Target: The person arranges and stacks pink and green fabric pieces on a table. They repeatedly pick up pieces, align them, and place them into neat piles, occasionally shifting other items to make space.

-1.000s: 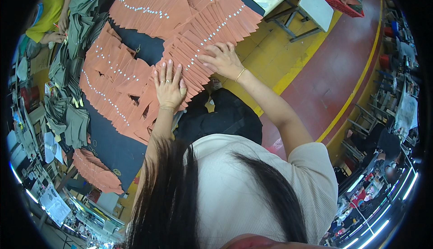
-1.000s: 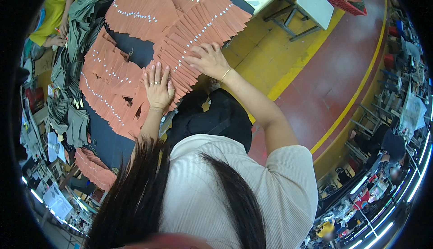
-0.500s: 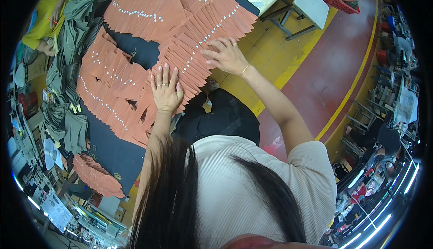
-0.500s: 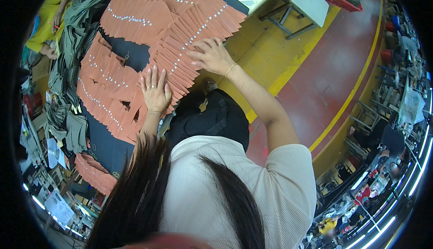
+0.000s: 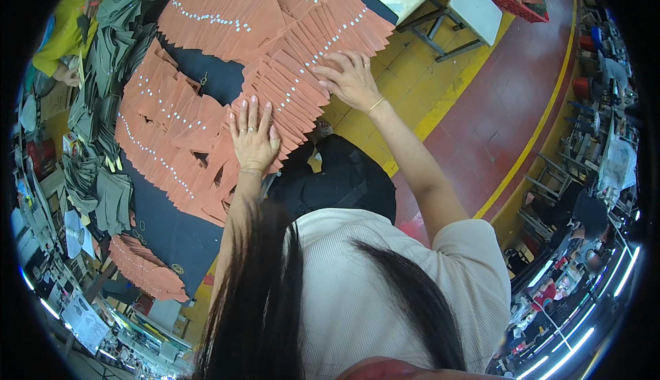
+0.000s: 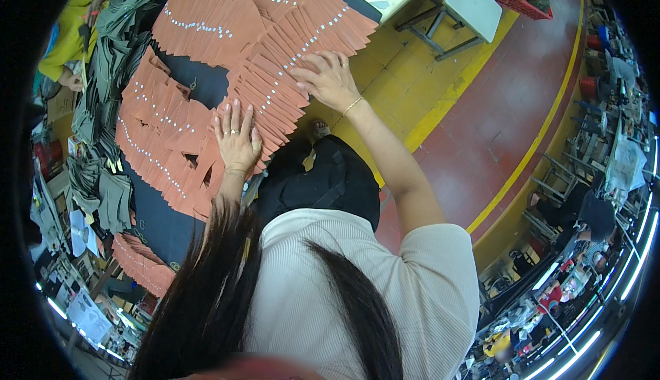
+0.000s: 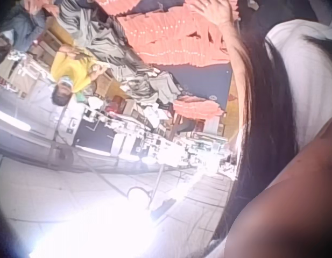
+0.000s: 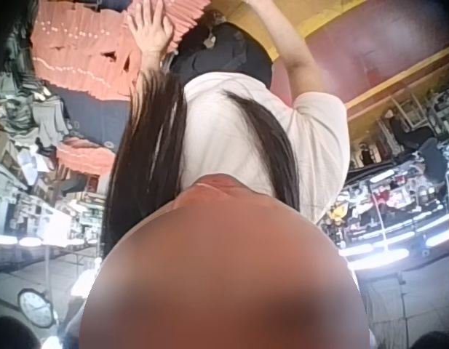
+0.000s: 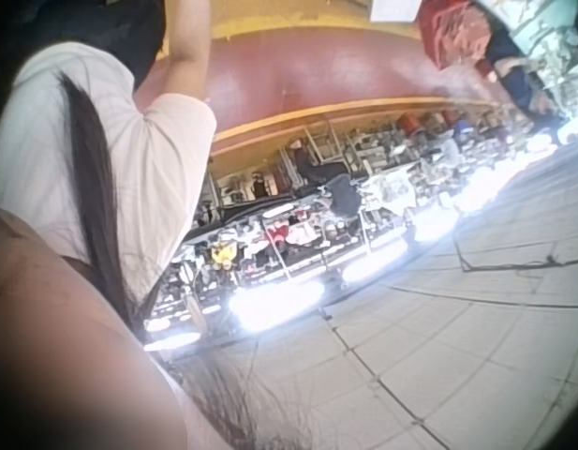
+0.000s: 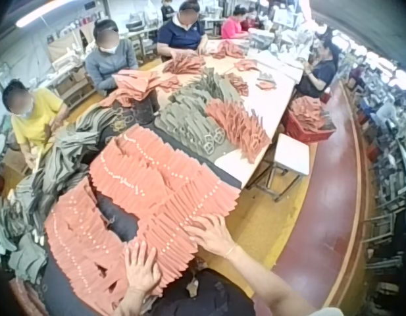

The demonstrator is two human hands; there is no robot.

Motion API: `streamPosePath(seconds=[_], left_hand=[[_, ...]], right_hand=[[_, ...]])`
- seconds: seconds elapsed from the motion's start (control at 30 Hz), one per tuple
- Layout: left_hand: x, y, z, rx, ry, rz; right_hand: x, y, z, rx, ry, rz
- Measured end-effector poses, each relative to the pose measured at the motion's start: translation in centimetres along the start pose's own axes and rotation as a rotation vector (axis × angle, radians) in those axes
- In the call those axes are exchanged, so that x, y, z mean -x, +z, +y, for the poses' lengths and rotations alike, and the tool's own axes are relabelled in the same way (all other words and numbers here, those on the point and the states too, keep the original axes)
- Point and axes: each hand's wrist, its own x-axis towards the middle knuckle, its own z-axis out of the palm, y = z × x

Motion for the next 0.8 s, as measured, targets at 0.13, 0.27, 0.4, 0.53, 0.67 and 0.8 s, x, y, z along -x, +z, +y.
streamPosePath(seconds=[0.13, 0.27, 0.4, 0.53, 0.67, 0.8], left_hand=[[-0.1, -0.1, 0.1, 0.029, 0.007, 0.023], [-0.2, -0.3, 0.2, 0.033, 0.004, -0.004], [-0.2, -0.4, 0.1, 0.033, 0.027, 0.001], [-0.2, -0.3, 0.0, 0.024, 0.035, 0.000], [-0.1, -0.3, -0.1, 0.032, 0.030, -0.018], [-0.2, -0.3, 0.0, 0.041, 0.016, -0.038]], right_hand=[[-0.1, 0.4, 0.1, -0.005, 0.135, 0.060], [0.1, 0.1, 1.3, 0.050, 0.159, 0.072], [0.1, 0.2, 1.6, 0.078, 0.178, 0.069], [-0.4, 0.5, 0.9, 0.062, 0.258, 0.098], [-0.8, 0.1, 1.0, 0.057, 0.311, 0.044], [-1.1, -0.7, 2.3, 0.013, 0.274, 0.001]])
